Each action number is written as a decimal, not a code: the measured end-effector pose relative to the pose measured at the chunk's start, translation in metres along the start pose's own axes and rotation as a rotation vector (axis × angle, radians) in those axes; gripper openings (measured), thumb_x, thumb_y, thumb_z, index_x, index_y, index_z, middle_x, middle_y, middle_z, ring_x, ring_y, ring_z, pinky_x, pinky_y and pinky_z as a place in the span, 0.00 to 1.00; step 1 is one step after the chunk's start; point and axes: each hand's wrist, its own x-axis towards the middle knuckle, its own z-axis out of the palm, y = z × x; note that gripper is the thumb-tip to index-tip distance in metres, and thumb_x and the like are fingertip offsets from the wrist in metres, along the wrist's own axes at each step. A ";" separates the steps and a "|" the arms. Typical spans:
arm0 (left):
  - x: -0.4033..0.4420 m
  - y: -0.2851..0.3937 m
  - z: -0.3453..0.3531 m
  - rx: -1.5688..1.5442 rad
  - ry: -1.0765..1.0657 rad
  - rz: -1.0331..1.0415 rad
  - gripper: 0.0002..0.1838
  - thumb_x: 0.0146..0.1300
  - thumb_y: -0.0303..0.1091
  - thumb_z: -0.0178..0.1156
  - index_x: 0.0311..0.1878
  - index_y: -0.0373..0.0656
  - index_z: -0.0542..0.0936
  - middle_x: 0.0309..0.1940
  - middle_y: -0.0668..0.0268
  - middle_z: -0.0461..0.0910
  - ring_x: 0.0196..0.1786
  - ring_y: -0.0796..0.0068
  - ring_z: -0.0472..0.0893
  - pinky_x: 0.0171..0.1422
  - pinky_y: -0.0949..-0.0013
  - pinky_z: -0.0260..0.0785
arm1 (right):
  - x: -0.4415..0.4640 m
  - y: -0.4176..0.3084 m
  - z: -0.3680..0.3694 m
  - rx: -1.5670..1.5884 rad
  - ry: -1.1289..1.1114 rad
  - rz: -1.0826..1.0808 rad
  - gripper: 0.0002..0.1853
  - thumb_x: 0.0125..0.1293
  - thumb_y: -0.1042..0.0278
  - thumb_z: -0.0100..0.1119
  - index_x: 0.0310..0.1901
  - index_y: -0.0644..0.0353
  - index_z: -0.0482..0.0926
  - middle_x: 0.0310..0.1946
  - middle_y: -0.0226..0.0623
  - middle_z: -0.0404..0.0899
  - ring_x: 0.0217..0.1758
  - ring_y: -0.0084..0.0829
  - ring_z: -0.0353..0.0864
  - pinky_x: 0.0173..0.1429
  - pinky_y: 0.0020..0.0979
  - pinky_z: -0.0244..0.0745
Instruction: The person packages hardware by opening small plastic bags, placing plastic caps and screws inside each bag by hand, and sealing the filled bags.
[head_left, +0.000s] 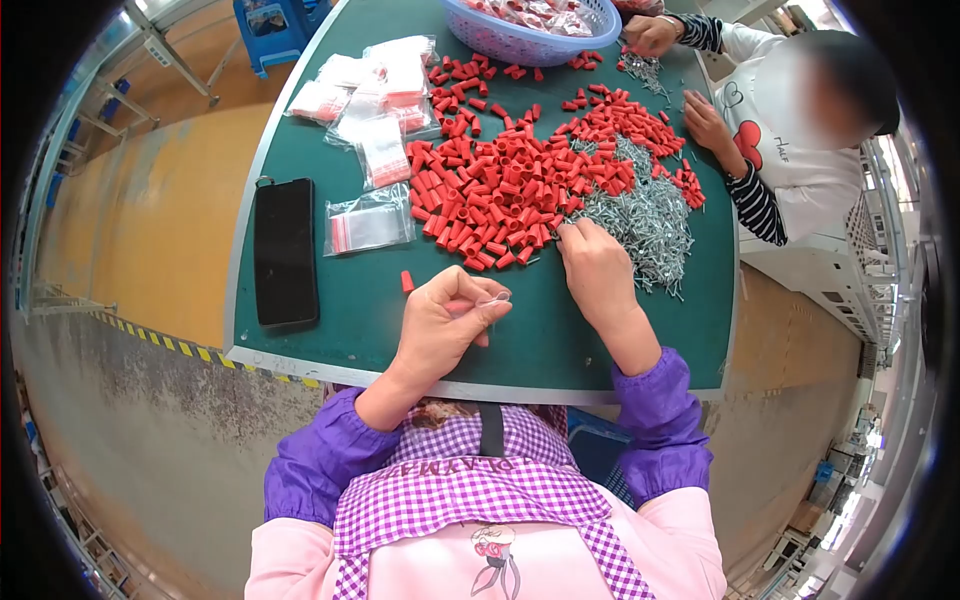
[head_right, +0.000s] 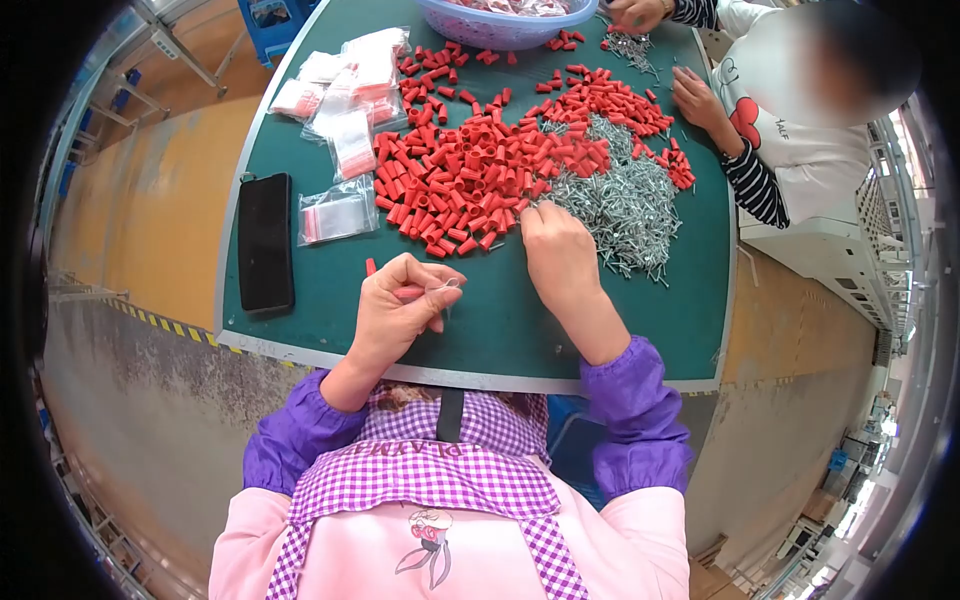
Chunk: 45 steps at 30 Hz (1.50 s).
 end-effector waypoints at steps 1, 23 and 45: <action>0.001 -0.001 0.001 -0.009 0.003 -0.007 0.06 0.59 0.24 0.66 0.38 0.37 0.79 0.38 0.62 0.83 0.25 0.86 0.77 0.25 0.84 0.68 | 0.003 0.001 -0.001 -0.024 -0.034 -0.011 0.01 0.57 0.76 0.55 0.31 0.62 0.75 0.29 0.39 0.75 0.35 0.38 0.80 0.41 0.36 0.76; 0.016 -0.005 0.018 0.162 0.009 0.063 0.13 0.55 0.24 0.68 0.44 0.35 0.81 0.38 0.65 0.80 0.43 0.81 0.79 0.48 0.75 0.74 | -0.021 -0.044 -0.017 1.873 0.030 0.682 0.07 0.61 0.74 0.65 0.41 0.64 0.81 0.26 0.23 0.78 0.19 0.09 0.62 0.22 0.16 0.51; -0.010 0.009 -0.005 0.138 0.142 -0.007 0.10 0.58 0.23 0.67 0.42 0.36 0.79 0.31 0.71 0.80 0.28 0.89 0.76 0.29 0.83 0.70 | -0.003 -0.070 -0.004 0.438 0.131 0.044 0.20 0.52 0.73 0.66 0.49 0.63 0.78 0.45 0.44 0.76 0.45 0.42 0.79 0.48 0.37 0.75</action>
